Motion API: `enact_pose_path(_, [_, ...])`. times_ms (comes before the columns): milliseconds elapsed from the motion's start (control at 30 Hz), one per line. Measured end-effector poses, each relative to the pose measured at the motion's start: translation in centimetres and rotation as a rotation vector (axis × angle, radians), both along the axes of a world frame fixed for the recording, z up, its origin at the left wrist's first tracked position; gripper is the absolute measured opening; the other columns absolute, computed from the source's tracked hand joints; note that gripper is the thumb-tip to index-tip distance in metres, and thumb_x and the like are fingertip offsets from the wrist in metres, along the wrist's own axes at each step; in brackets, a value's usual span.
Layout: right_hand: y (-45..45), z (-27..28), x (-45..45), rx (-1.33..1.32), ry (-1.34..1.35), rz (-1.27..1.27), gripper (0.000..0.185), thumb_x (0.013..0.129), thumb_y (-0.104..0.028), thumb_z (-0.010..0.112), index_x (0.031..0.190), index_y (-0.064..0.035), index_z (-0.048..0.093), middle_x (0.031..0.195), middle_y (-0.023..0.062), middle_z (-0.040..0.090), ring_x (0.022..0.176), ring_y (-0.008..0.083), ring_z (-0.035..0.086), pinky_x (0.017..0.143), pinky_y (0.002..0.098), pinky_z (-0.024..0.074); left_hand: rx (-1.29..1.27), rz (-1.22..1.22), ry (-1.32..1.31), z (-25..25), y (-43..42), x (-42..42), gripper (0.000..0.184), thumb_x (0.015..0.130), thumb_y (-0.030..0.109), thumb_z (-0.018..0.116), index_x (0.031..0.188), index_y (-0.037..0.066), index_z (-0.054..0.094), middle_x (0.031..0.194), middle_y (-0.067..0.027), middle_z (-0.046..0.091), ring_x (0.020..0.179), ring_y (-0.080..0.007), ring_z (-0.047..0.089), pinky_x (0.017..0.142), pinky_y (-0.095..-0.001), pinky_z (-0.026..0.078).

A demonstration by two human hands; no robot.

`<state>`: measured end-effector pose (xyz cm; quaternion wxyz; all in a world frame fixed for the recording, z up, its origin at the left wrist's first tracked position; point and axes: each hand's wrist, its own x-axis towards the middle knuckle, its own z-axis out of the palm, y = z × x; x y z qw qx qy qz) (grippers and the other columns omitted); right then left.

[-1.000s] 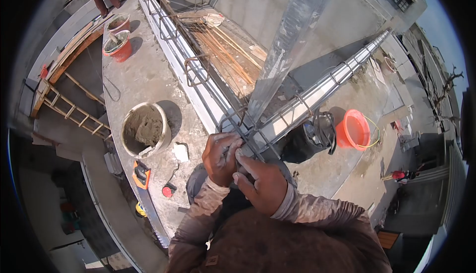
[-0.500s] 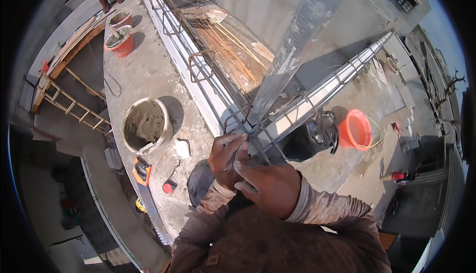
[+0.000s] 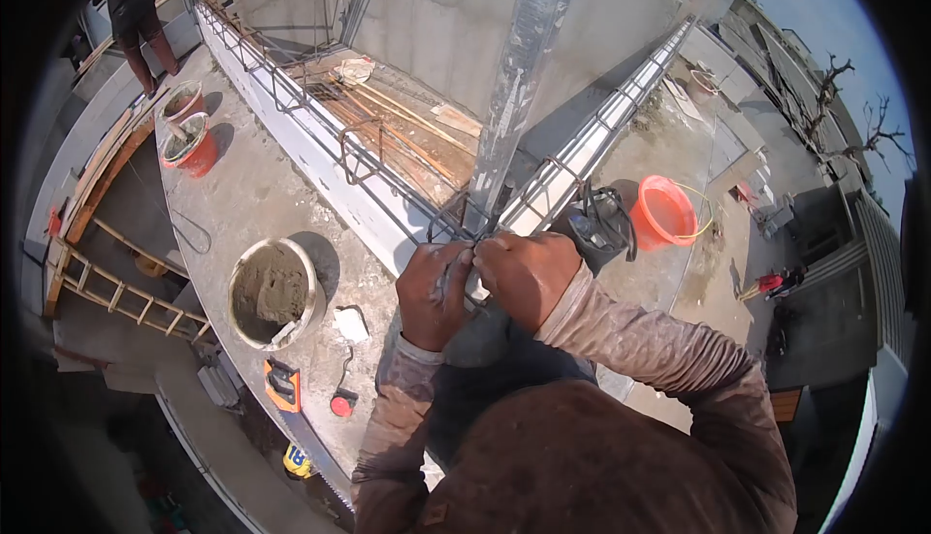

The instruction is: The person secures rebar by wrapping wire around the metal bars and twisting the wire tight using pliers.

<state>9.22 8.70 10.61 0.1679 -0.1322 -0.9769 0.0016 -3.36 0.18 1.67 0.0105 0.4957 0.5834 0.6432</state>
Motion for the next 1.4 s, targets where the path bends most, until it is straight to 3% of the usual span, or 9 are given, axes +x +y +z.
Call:
enact_pose_path(167, [-1.9, -0.3, 0.4, -0.282, 0.024, -0.212, 0.022, 0.084, -0.024, 0.064, 0.095, -0.0047, 0.062, 0.073, 0.0164, 0.066, 0.068, 0.0367, 0.065, 0.06, 0.0445, 0.052, -0.063, -0.082, -0.076, -0.4, -0.1, -0.7, 0.014, 0.092, 0.011, 0.064, 0.1, -0.001, 0.068, 0.085, -0.0134, 0.068, 0.077, -0.0254, 0.066, 0.071, -0.032, 0.051])
enact_pose_path(367, [-3.9, -1.7, 1.1, -0.53, 0.041, -0.235, 0.034, 0.088, -0.029, 0.062, 0.107, -0.0018, 0.058, 0.067, 0.0195, 0.063, 0.068, 0.0392, 0.064, 0.062, 0.0493, 0.0501, -0.261, -0.398, -0.937, 2.1, -0.5, -1.0, 0.019, 0.093, 0.011, 0.065, 0.104, -0.005, 0.065, 0.092, -0.0077, 0.069, 0.082, -0.0112, 0.064, 0.073, -0.024, 0.05])
enact_pose_path(633, [-3.9, -2.8, 3.4, -0.629, -0.013, -0.101, 0.062, 0.088, -0.036, 0.064, 0.135, 0.0009, 0.048, 0.075, 0.0184, 0.066, 0.071, 0.0367, 0.066, 0.065, 0.0451, 0.0512, -0.531, -0.352, -0.984, 4.6, -0.1, -2.0, 0.017, 0.091, 0.01, 0.066, 0.105, 0.0, 0.062, 0.092, -0.0058, 0.067, 0.079, -0.0118, 0.063, 0.072, -0.0236, 0.05])
enact_pose_path(800, [-3.0, -6.0, 10.6, -0.729, 0.147, 0.19, 0.055, 0.082, -0.033, 0.071, 0.125, 0.0, 0.058, 0.091, 0.0185, 0.067, 0.081, 0.0335, 0.066, 0.071, 0.0412, 0.0524, -0.618, -0.363, -1.071, 5.1, -0.1, -2.4, 0.017, 0.092, 0.016, 0.067, 0.105, 0.006, 0.061, 0.096, -0.0022, 0.064, 0.085, -0.0116, 0.061, 0.08, -0.0307, 0.053])
enact_pose_path(933, [-0.5, -10.9, 17.4, -1.009, 0.002, -0.03, 0.041, 0.082, -0.03, 0.071, 0.112, -0.0025, 0.067, 0.083, 0.0162, 0.068, 0.074, 0.0338, 0.065, 0.07, 0.0434, 0.0517, -0.741, -0.437, -1.123, 5.7, 0.0, -3.3, 0.016, 0.094, 0.019, 0.066, 0.105, 0.008, 0.061, 0.092, 0.001, 0.06, 0.079, -0.01, 0.058, 0.085, -0.0331, 0.054])
enact_pose_path(1133, [3.9, -24.0, 24.8, -0.773, 0.24, -0.363, 0.045, 0.077, -0.031, 0.074, 0.11, -0.0014, 0.068, 0.086, 0.0175, 0.07, 0.082, 0.0344, 0.068, 0.076, 0.0423, 0.0533, -0.972, -0.306, -1.101, 9.1, 0.6, -3.0, 0.016, 0.094, 0.019, 0.066, 0.099, 0.004, 0.064, 0.078, 0.0022, 0.056, 0.07, -0.0081, 0.054, 0.086, -0.0362, 0.055])
enact_pose_path(1233, [6.0, -25.7, 26.2, -0.999, 0.1, -0.597, 0.046, 0.078, -0.032, 0.074, 0.111, -0.0011, 0.067, 0.094, 0.0193, 0.07, 0.09, 0.0356, 0.068, 0.083, 0.0432, 0.053, -1.048, -0.206, -1.008, 9.7, 1.1, -2.7, 0.017, 0.095, 0.02, 0.065, 0.094, 0.003, 0.064, 0.075, 0.0029, 0.055, 0.066, -0.0092, 0.052, 0.081, -0.0327, 0.054])
enact_pose_path(1333, [7.5, -28.7, 27.5, -1.039, 0.03, -0.764, 0.049, 0.082, -0.033, 0.07, 0.117, 0.0003, 0.064, 0.107, 0.0236, 0.067, 0.101, 0.0391, 0.064, 0.091, 0.0447, 0.0498, -1.223, -0.288, 0.046, 11.6, 2.0, -2.3, 0.018, 0.094, 0.014, 0.06, 0.089, -0.002, 0.064, 0.075, -0.0015, 0.06, 0.067, -0.0128, 0.052, 0.069, -0.0291, 0.044])
enact_pose_path(1400, [7.0, -34.1, 29.2, -1.032, 0.125, -0.891, 0.049, 0.082, -0.037, 0.069, 0.114, 0.0003, 0.064, 0.11, 0.0247, 0.066, 0.105, 0.0412, 0.062, 0.093, 0.0446, 0.049, -1.198, -0.182, 0.173, 11.9, 2.4, -1.1, 0.016, 0.09, 0.014, 0.062, 0.092, -0.001, 0.065, 0.074, -0.0083, 0.063, 0.071, -0.0162, 0.057, 0.072, -0.0311, 0.046])
